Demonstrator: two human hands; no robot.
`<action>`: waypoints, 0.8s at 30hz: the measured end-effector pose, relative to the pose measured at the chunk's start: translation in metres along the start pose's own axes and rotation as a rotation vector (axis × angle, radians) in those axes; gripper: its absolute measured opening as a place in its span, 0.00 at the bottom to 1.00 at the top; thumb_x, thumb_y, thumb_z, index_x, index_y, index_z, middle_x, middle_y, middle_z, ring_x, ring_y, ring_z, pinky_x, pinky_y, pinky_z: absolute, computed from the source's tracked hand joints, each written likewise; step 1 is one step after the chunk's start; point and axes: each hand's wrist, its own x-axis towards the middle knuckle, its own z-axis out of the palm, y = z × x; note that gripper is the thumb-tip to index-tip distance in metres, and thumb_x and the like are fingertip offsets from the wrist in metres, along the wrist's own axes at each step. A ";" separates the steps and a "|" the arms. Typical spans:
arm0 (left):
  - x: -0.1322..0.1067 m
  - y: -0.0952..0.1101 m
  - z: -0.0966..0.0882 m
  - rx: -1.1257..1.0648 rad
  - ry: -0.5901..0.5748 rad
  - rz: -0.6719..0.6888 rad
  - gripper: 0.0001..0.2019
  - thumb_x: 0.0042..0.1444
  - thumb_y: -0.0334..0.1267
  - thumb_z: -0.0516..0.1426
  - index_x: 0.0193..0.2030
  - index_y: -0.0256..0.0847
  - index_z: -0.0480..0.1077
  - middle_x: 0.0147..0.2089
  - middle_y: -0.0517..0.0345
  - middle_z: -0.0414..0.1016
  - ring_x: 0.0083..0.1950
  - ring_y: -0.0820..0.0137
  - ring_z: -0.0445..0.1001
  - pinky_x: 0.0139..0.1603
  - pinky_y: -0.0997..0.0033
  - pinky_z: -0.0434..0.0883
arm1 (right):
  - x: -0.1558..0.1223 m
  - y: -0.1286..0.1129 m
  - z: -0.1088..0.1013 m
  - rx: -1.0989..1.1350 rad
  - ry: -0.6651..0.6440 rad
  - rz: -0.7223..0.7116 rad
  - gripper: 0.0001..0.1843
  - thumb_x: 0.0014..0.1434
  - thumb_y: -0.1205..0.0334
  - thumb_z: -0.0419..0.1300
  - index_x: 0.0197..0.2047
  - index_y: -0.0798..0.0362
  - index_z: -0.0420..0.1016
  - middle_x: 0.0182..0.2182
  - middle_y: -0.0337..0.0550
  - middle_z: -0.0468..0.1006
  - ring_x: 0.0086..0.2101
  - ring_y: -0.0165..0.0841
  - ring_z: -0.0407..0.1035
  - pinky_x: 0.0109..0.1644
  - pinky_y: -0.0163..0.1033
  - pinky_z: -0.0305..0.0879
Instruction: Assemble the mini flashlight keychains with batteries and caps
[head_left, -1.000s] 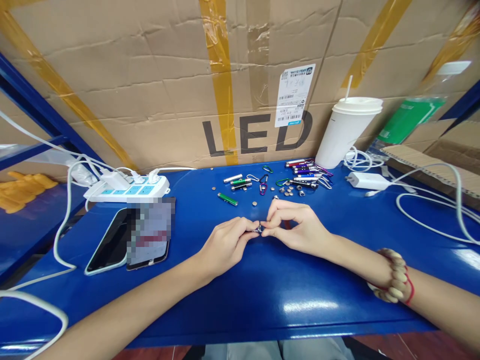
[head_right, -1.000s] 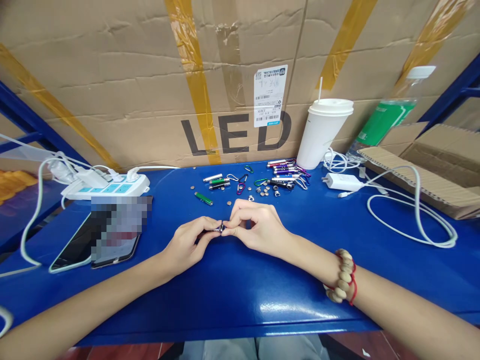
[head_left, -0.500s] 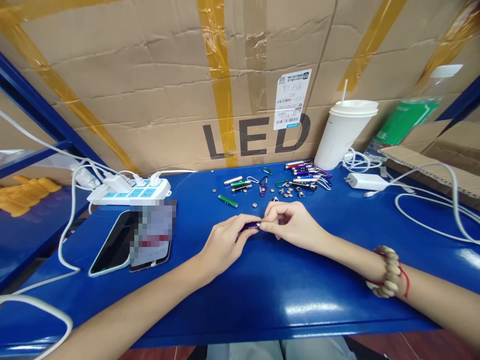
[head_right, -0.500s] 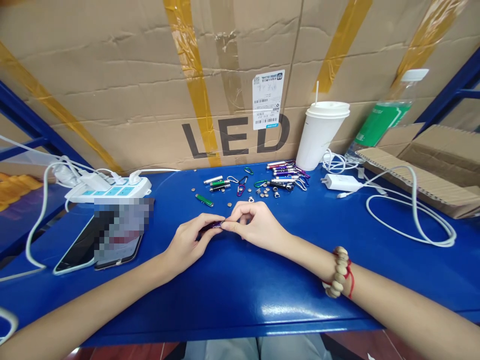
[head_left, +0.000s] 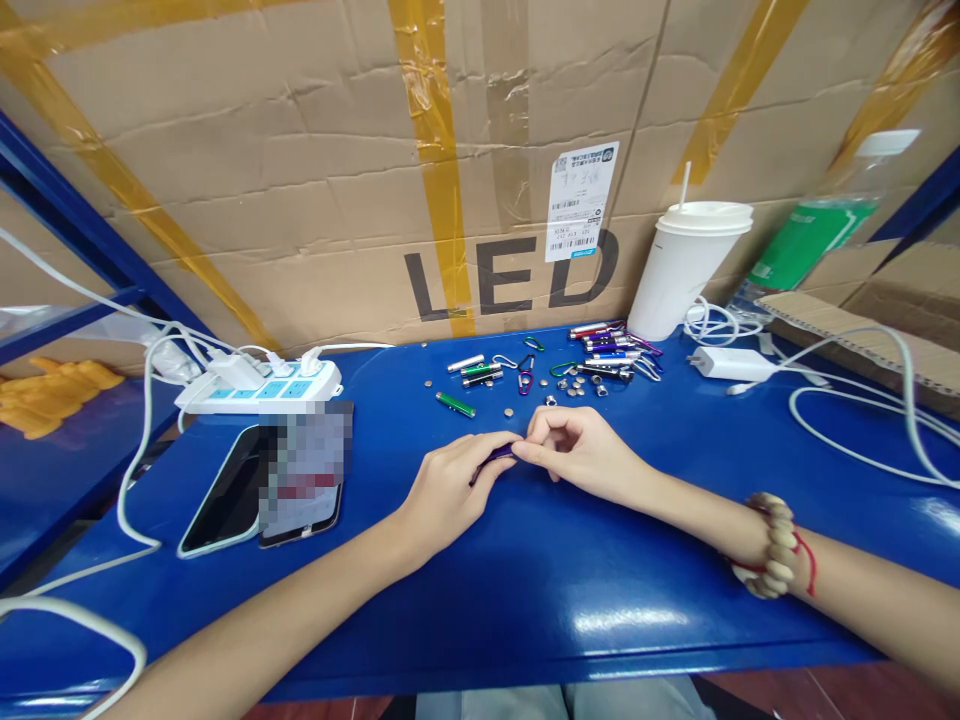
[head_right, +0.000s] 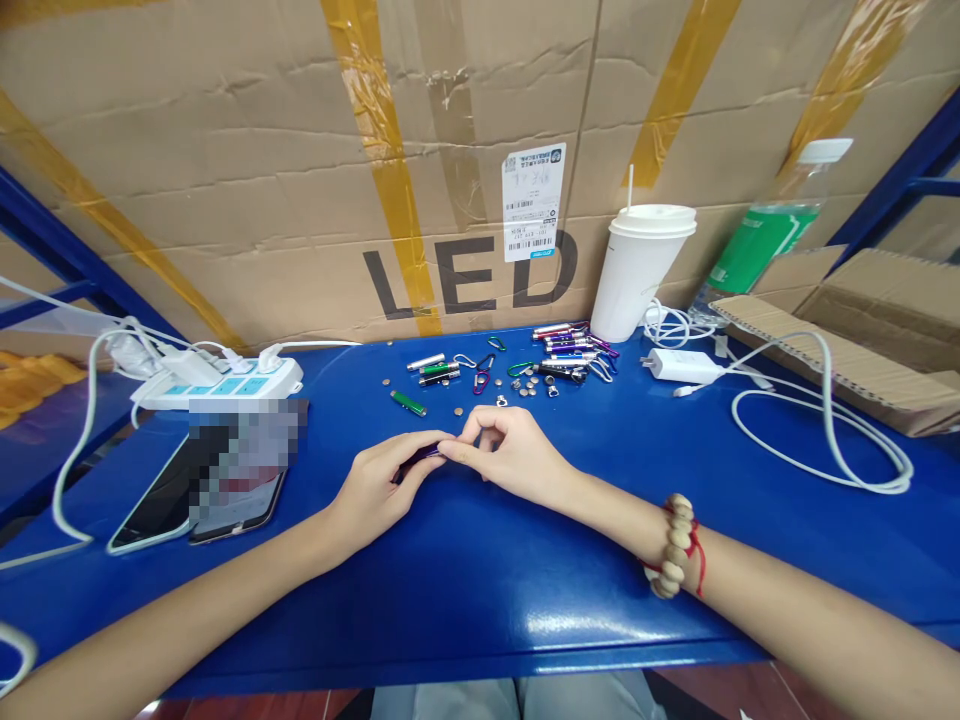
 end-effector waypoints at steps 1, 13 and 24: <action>0.000 0.000 0.000 -0.004 0.002 -0.005 0.09 0.58 0.34 0.52 0.45 0.41 0.68 0.42 0.57 0.77 0.41 0.70 0.75 0.43 0.73 0.71 | 0.000 -0.001 0.000 -0.029 0.013 -0.021 0.18 0.50 0.50 0.60 0.20 0.56 0.64 0.18 0.36 0.67 0.16 0.23 0.59 0.19 0.30 0.55; 0.000 -0.002 0.001 -0.055 -0.003 -0.044 0.11 0.59 0.33 0.49 0.47 0.40 0.66 0.43 0.54 0.75 0.40 0.70 0.75 0.43 0.73 0.71 | 0.001 -0.004 -0.008 -0.081 0.049 -0.300 0.11 0.51 0.57 0.62 0.34 0.55 0.76 0.29 0.40 0.72 0.18 0.20 0.62 0.20 0.28 0.61; 0.002 0.004 -0.006 -0.064 -0.234 -0.009 0.10 0.60 0.31 0.46 0.44 0.40 0.65 0.38 0.57 0.75 0.38 0.71 0.74 0.39 0.75 0.69 | 0.000 0.000 -0.009 0.116 -0.110 -0.255 0.11 0.51 0.59 0.62 0.22 0.55 0.76 0.28 0.40 0.68 0.23 0.23 0.65 0.21 0.28 0.68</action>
